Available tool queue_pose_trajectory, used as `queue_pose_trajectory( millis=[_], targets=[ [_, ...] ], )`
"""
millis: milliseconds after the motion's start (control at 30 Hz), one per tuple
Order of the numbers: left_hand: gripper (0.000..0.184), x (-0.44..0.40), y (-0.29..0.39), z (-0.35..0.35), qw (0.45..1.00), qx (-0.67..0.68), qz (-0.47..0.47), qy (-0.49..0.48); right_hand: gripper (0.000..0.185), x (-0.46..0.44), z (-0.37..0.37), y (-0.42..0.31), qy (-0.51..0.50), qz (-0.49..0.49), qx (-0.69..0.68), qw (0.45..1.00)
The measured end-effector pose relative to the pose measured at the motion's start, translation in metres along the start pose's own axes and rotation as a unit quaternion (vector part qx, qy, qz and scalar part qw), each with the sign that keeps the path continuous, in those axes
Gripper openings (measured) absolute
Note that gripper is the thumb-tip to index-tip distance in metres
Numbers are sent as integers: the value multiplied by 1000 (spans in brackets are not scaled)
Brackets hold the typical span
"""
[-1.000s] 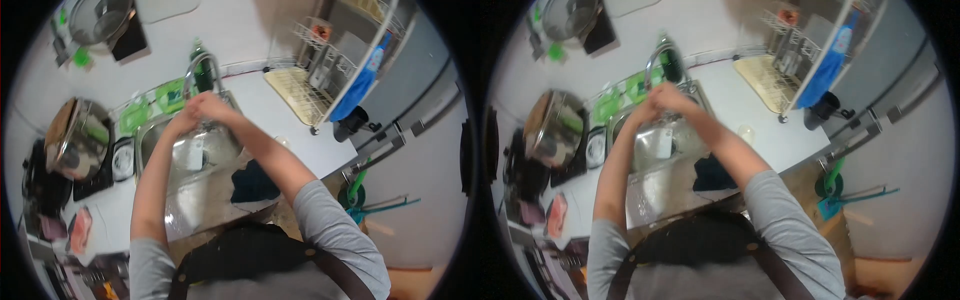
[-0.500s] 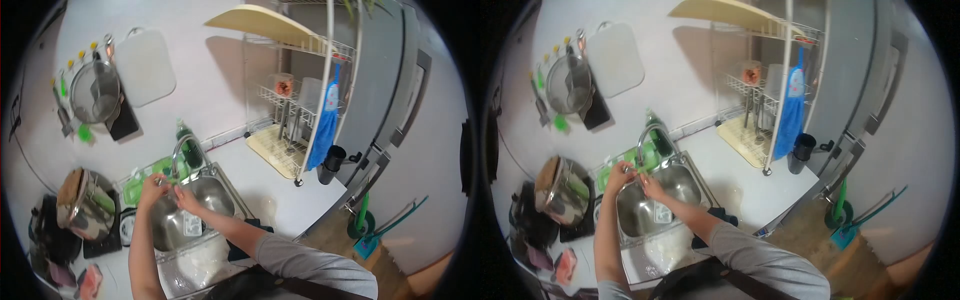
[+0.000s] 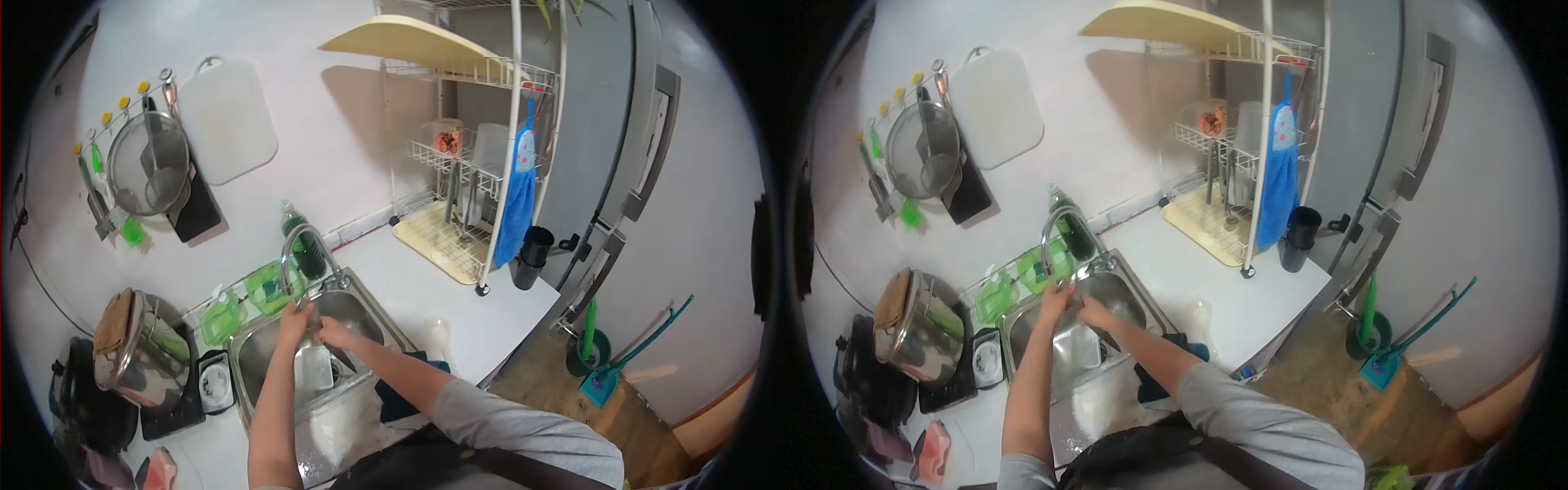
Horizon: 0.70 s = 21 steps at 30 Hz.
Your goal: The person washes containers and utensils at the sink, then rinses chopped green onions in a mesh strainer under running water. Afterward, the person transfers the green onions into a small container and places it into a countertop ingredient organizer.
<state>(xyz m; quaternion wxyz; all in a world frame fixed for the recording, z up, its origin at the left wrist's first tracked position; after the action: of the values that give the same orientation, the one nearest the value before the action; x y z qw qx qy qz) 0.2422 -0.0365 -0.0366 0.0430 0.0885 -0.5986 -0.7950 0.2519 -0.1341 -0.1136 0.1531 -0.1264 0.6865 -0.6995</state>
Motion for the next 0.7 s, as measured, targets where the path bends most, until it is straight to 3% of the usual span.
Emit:
queue_pose_trajectory(
  millis=[33,100,167,233,333,433,500,600,700],
  targets=[
    [26,-3,1,-2,1000,-21,9,-5,16,4,3,-10,0,0,-8,1000],
    [31,-26,-9,6,970,-237,-37,-29,8,-13,-2,16,-30,21,-35,999],
    [35,-14,21,19,992,-120,-8,-41,22,-1,4,-12,10,95,101,990],
    [31,-6,52,42,996,-83,12,2,36,17,5,-38,12,21,153,988],
    [25,-3,69,68,996,43,72,9,38,16,-1,-41,41,83,81,992],
    [27,-13,98,102,999,13,28,34,40,14,4,-19,126,235,118,957],
    [23,-13,127,126,998,17,-2,61,42,21,12,-11,102,129,190,968],
    [20,0,178,154,988,5,-96,121,35,9,17,26,14,36,134,990],
    [22,30,212,163,962,-13,-188,199,24,-8,14,38,-9,84,121,989]
  ],
)
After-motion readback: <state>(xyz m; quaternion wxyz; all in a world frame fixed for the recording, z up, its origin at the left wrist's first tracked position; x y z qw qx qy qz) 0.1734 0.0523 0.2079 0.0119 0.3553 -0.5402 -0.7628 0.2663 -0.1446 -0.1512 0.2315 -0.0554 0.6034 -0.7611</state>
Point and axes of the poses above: each hand's wrist, its own x-axis away from the middle knuckle, its own z-axis out of the back of the hand, y = z × x, the point moved 6 cm from there along -x, towards the middle knuckle, and after that the axes turned 3 degrees about y, right-handed, at the moved point
